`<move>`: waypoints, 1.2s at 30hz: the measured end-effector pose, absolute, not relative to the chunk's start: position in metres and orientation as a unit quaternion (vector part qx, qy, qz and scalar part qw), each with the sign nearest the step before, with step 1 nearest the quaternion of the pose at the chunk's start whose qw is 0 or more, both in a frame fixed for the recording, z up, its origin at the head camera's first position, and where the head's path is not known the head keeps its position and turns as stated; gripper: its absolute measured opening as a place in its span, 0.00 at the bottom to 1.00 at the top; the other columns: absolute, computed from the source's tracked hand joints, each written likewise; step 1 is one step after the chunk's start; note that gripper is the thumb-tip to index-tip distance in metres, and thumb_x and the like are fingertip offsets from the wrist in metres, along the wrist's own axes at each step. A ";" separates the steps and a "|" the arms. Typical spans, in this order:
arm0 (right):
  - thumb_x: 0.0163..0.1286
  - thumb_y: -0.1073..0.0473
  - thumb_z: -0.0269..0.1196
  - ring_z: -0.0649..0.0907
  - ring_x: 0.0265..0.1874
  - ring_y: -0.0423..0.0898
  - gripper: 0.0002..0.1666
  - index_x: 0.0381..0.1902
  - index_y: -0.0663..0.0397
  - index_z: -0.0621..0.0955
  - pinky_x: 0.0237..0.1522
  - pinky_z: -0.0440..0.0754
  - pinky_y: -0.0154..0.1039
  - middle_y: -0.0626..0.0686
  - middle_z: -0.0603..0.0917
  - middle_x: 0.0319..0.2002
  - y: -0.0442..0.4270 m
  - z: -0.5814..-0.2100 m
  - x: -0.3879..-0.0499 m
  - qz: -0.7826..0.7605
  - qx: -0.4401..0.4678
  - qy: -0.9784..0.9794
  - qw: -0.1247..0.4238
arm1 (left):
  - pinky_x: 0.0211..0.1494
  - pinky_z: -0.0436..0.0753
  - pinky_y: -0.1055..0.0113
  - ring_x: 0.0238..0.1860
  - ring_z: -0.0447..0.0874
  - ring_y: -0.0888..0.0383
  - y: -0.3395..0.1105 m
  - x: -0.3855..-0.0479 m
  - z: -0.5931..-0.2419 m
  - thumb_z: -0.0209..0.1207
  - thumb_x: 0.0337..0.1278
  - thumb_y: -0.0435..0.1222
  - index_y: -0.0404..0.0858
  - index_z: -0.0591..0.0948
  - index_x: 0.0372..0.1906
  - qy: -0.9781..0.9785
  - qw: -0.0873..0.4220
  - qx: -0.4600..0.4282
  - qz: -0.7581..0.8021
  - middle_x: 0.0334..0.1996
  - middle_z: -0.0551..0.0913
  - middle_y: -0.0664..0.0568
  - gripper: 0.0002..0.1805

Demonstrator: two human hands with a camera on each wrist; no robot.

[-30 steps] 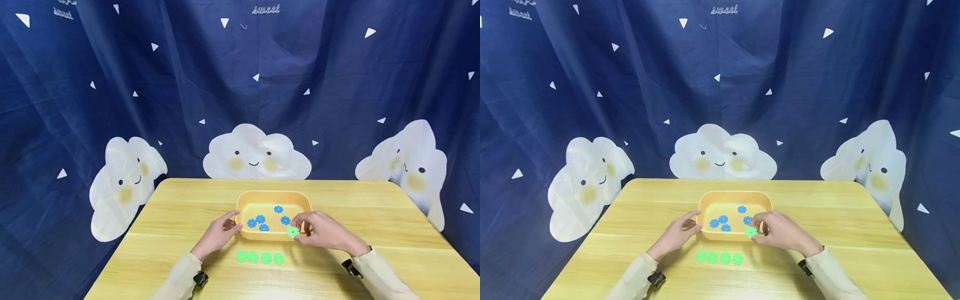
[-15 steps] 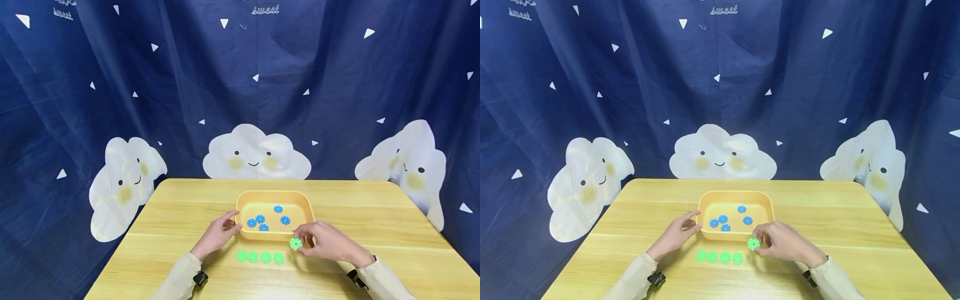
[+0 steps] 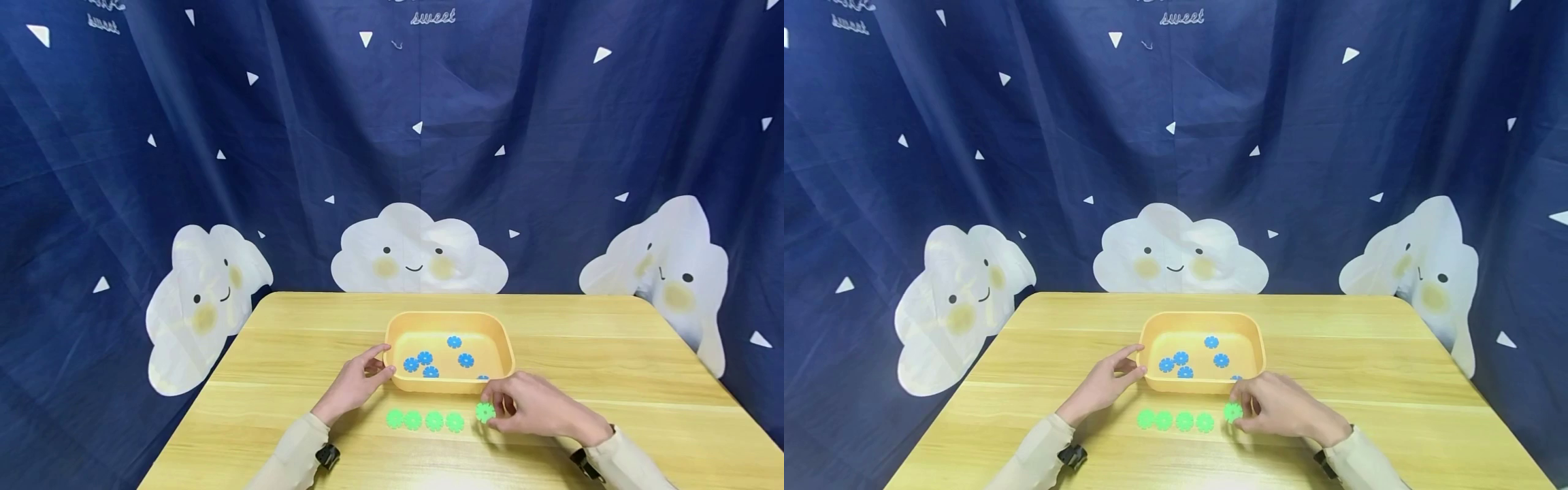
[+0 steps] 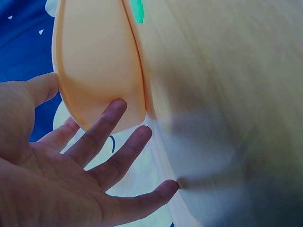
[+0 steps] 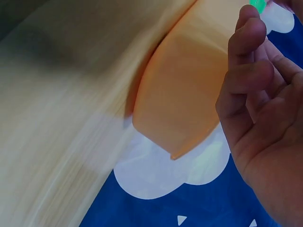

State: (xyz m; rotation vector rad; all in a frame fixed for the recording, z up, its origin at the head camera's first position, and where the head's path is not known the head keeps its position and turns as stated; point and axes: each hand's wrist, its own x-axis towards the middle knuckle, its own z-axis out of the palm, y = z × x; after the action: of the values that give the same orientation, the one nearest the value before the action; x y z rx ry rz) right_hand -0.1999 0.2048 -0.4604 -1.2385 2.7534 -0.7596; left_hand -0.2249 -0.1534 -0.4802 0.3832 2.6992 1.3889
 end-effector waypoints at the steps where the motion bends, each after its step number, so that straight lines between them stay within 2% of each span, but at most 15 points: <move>1: 0.62 0.51 0.73 0.74 0.22 0.25 0.10 0.41 0.42 0.85 0.29 0.76 0.27 0.26 0.76 0.24 0.205 -0.461 -0.200 -0.244 -0.401 0.883 0.015 | 0.56 0.84 0.49 0.54 0.83 0.46 -0.153 -0.225 -0.480 0.62 0.70 0.50 0.41 0.72 0.73 0.881 0.041 0.125 0.454 0.47 0.86 0.49 0.33; 6: 0.64 0.52 0.73 0.74 0.21 0.25 0.13 0.44 0.47 0.86 0.28 0.75 0.27 0.27 0.77 0.24 0.202 -0.461 -0.201 -0.243 -0.399 0.883 0.039 | 0.56 0.84 0.49 0.54 0.83 0.46 -0.154 -0.224 -0.480 0.62 0.69 0.50 0.42 0.72 0.73 0.881 0.042 0.125 0.455 0.47 0.85 0.49 0.33; 12: 0.63 0.50 0.73 0.73 0.19 0.25 0.14 0.45 0.44 0.86 0.26 0.74 0.27 0.28 0.75 0.21 0.201 -0.464 -0.201 -0.224 -0.382 0.895 0.049 | 0.57 0.84 0.49 0.54 0.83 0.46 -0.153 -0.224 -0.481 0.62 0.70 0.50 0.42 0.72 0.73 0.881 0.043 0.126 0.454 0.48 0.85 0.49 0.33; 36: 0.62 0.49 0.75 0.71 0.20 0.26 0.12 0.41 0.43 0.85 0.24 0.71 0.28 0.29 0.73 0.22 0.192 -0.472 -0.209 -0.184 -0.387 0.902 0.056 | 0.57 0.83 0.48 0.53 0.84 0.47 -0.155 -0.227 -0.483 0.62 0.70 0.51 0.42 0.72 0.73 0.880 0.043 0.128 0.455 0.48 0.85 0.49 0.33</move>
State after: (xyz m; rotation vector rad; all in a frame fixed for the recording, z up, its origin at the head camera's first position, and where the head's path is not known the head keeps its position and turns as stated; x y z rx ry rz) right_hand -0.2087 0.1916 -0.4725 -1.1748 2.7359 -0.5585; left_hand -0.2270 -0.1546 -0.4832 0.3907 2.6917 1.3919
